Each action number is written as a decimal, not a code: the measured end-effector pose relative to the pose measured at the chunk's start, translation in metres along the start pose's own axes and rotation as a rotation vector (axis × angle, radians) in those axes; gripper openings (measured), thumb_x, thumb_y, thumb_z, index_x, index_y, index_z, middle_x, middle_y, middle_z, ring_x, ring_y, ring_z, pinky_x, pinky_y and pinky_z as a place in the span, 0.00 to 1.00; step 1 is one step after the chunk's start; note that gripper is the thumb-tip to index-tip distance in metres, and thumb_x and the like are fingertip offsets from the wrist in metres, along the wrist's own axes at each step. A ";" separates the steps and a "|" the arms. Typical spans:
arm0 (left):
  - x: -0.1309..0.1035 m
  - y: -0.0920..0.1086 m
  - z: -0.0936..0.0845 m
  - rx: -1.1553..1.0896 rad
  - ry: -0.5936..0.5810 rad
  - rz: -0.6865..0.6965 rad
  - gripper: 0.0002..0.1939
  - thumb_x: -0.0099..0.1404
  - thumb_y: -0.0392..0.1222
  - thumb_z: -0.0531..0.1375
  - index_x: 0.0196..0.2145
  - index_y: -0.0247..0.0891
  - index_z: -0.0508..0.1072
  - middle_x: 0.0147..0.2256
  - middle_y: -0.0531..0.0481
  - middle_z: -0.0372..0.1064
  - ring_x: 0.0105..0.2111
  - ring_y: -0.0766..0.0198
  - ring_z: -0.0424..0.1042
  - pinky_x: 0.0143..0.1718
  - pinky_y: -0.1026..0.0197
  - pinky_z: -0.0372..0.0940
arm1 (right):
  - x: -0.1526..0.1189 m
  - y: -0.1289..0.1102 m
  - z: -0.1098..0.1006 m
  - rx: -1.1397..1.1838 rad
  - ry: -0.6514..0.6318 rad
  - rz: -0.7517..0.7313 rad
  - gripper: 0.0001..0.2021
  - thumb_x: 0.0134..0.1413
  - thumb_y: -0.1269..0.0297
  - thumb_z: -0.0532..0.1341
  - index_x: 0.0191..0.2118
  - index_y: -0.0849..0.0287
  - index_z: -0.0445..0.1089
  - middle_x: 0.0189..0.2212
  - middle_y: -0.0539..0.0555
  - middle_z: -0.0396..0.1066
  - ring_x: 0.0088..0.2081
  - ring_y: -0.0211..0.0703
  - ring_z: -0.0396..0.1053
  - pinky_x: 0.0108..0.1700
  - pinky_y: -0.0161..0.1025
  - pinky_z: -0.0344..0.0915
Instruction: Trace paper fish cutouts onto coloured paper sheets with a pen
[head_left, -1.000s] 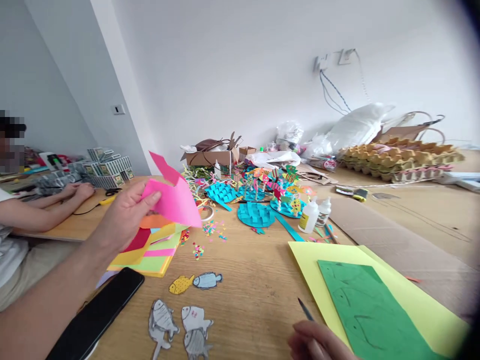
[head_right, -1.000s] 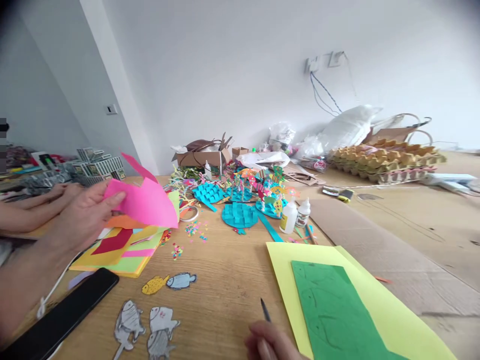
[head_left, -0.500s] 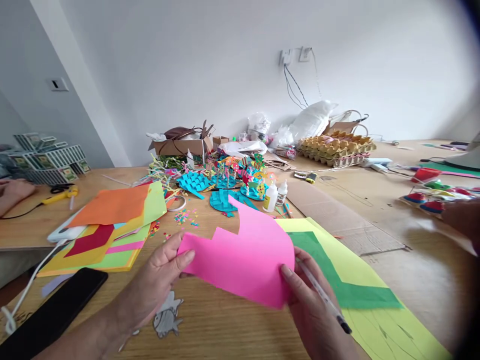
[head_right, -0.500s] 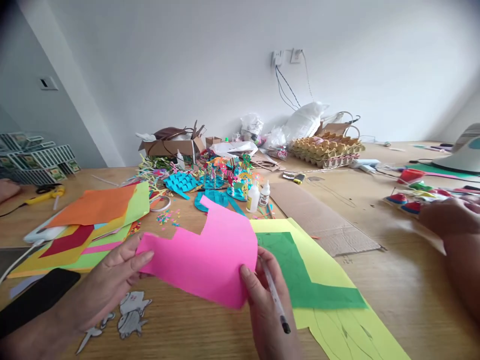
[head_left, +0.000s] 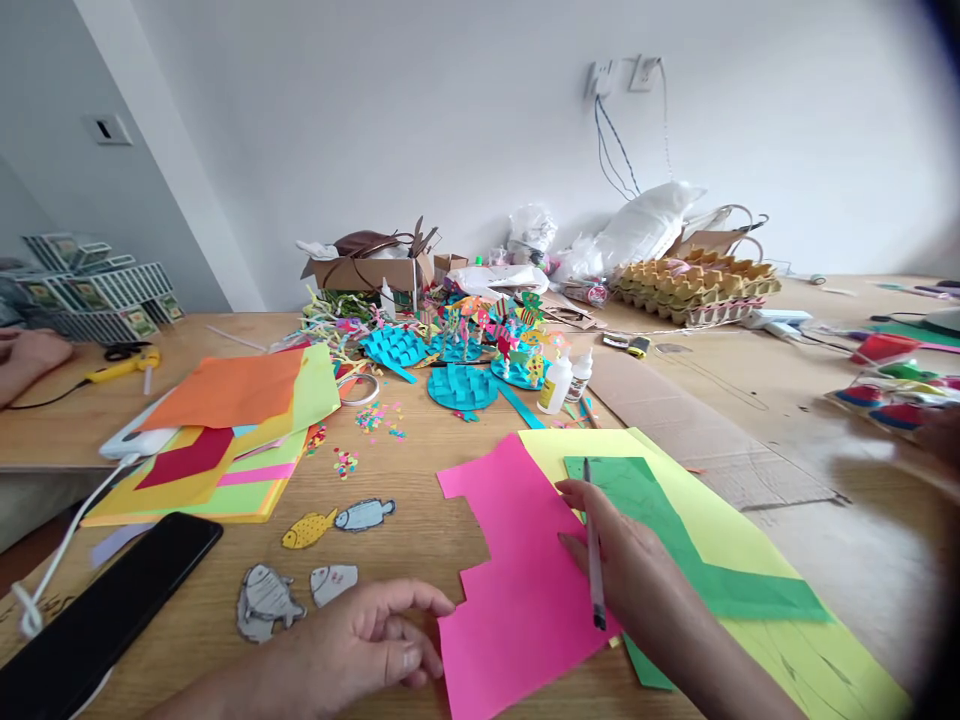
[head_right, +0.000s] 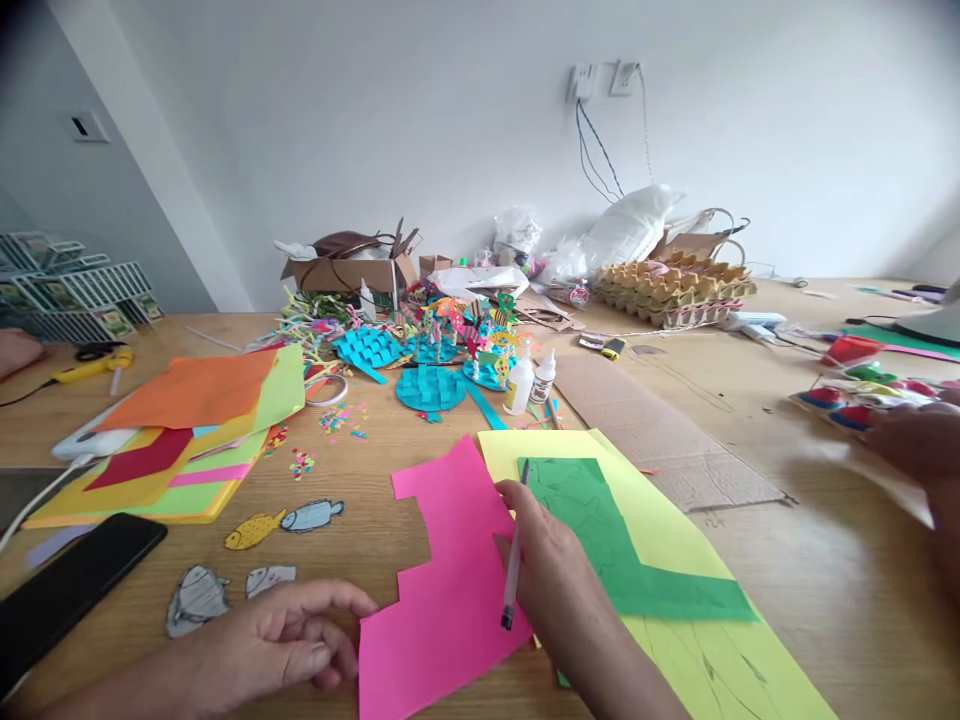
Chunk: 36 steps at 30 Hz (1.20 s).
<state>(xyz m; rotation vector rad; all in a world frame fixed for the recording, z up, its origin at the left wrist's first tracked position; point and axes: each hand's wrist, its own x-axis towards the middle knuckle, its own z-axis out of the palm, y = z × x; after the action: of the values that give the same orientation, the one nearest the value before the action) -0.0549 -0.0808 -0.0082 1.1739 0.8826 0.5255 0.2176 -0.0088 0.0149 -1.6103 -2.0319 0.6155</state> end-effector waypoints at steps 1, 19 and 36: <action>0.000 0.000 0.000 0.029 -0.001 -0.003 0.20 0.60 0.48 0.60 0.50 0.40 0.68 0.37 0.48 0.74 0.38 0.61 0.72 0.42 0.59 0.63 | 0.002 -0.002 -0.002 -0.037 -0.023 -0.016 0.19 0.50 0.69 0.53 0.49 0.61 0.64 0.43 0.62 0.75 0.43 0.54 0.74 0.41 0.45 0.68; -0.001 0.001 -0.060 1.632 0.361 0.264 0.25 0.60 0.32 0.55 0.55 0.39 0.64 0.57 0.42 0.61 0.57 0.49 0.60 0.56 0.45 0.57 | 0.087 -0.008 -0.011 -0.292 -0.320 -0.487 0.14 0.56 0.78 0.52 0.44 0.60 0.69 0.38 0.58 0.76 0.40 0.45 0.73 0.39 0.38 0.64; 0.034 0.020 -0.034 1.539 0.233 0.314 0.24 0.62 0.35 0.56 0.57 0.40 0.62 0.59 0.42 0.57 0.59 0.51 0.56 0.59 0.46 0.53 | 0.127 -0.016 -0.001 -0.326 -0.481 -0.536 0.13 0.56 0.80 0.51 0.38 0.60 0.70 0.32 0.53 0.72 0.33 0.40 0.68 0.33 0.32 0.57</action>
<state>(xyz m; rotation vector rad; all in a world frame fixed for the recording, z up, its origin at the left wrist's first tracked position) -0.0617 -0.0290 -0.0045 2.7095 1.3414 0.1420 0.1810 0.1122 0.0363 -1.0415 -2.8973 0.5161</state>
